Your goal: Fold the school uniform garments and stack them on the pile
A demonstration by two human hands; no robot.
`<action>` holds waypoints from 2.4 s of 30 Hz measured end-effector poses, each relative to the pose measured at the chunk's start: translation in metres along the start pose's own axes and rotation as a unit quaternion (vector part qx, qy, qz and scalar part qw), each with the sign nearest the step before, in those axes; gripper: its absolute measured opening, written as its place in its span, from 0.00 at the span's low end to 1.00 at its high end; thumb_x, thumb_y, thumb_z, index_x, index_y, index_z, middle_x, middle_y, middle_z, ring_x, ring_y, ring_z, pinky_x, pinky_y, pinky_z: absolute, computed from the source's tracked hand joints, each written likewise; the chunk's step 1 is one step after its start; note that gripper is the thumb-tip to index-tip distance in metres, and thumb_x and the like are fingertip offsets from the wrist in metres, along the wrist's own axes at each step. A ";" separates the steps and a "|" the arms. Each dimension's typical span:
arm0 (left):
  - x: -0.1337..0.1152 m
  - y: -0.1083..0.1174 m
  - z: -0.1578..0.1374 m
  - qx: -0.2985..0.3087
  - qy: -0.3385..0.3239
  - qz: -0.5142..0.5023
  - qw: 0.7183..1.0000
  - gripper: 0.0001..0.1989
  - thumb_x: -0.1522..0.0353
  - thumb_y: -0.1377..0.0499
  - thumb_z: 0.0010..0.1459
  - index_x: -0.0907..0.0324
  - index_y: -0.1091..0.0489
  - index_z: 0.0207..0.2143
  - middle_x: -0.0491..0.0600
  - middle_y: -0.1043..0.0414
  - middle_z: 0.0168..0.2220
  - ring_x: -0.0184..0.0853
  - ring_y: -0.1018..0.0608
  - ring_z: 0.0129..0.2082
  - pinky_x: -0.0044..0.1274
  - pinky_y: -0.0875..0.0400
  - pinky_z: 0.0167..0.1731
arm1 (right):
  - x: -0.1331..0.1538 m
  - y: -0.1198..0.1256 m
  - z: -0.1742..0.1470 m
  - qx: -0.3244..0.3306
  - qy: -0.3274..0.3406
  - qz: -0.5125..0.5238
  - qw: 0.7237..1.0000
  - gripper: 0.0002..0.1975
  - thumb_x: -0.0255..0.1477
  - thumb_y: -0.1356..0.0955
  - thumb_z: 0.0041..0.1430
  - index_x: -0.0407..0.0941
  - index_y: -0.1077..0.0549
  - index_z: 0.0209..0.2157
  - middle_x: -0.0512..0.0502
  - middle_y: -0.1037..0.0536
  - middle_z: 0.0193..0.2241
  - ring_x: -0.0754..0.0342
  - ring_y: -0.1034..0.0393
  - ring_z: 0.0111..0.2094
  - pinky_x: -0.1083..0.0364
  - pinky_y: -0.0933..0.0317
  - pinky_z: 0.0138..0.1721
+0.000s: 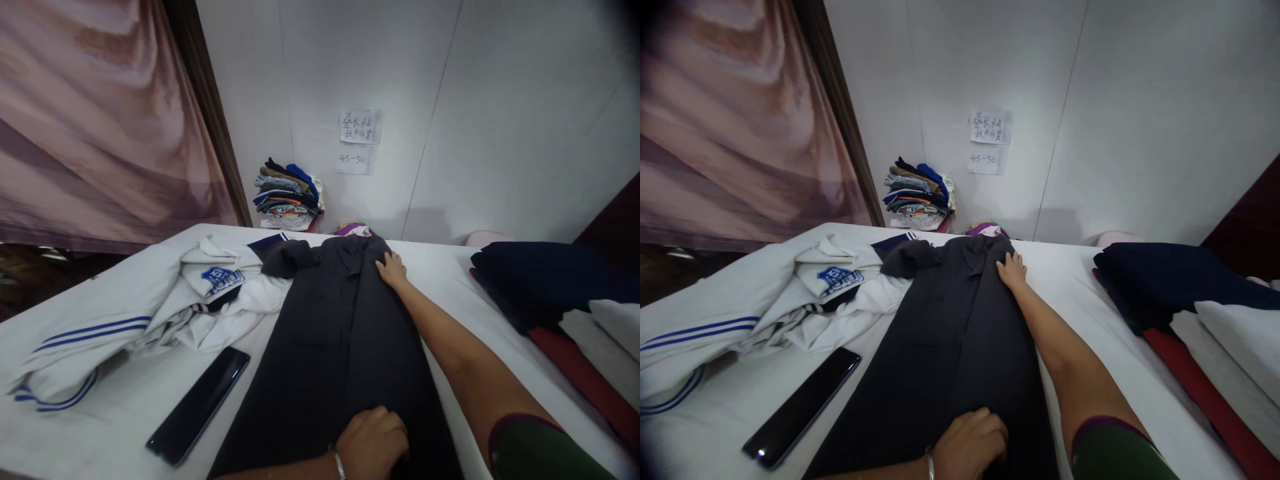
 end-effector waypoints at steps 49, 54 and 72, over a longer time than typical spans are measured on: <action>-0.043 0.071 -0.026 -0.054 0.076 -0.061 0.994 0.09 0.66 0.46 0.60 0.56 0.28 0.39 0.47 0.26 0.43 0.35 0.29 0.45 0.30 0.38 0.46 | -0.029 0.015 -0.388 0.150 0.219 0.067 0.962 0.27 0.39 0.41 0.63 0.46 0.41 0.61 0.45 0.48 0.64 0.48 0.60 0.66 0.41 0.63 0.64; -0.050 0.056 -0.030 -0.012 0.054 -0.007 0.998 0.21 0.57 0.42 0.56 0.56 0.32 0.50 0.52 0.33 0.55 0.43 0.35 0.55 0.39 0.43 0.54 | -0.039 0.023 -0.386 0.150 0.191 0.164 0.956 0.21 0.40 0.39 0.61 0.49 0.29 0.53 0.45 0.34 0.58 0.47 0.47 0.62 0.40 0.58 0.63; -0.048 0.044 -0.050 -0.049 0.072 -0.054 0.995 0.19 0.59 0.42 0.56 0.55 0.31 0.49 0.48 0.30 0.53 0.38 0.33 0.56 0.37 0.47 0.59 | -0.049 0.004 -0.325 0.067 0.215 0.091 0.970 0.27 0.43 0.40 0.61 0.46 0.35 0.58 0.42 0.46 0.64 0.46 0.56 0.65 0.41 0.56 0.62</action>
Point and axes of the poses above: each hand's wrist, its own z-axis towards the middle knuckle, its own y-axis out of the back of the hand, x = y × z, the point moved 7 cm from there along z, towards the middle knuckle
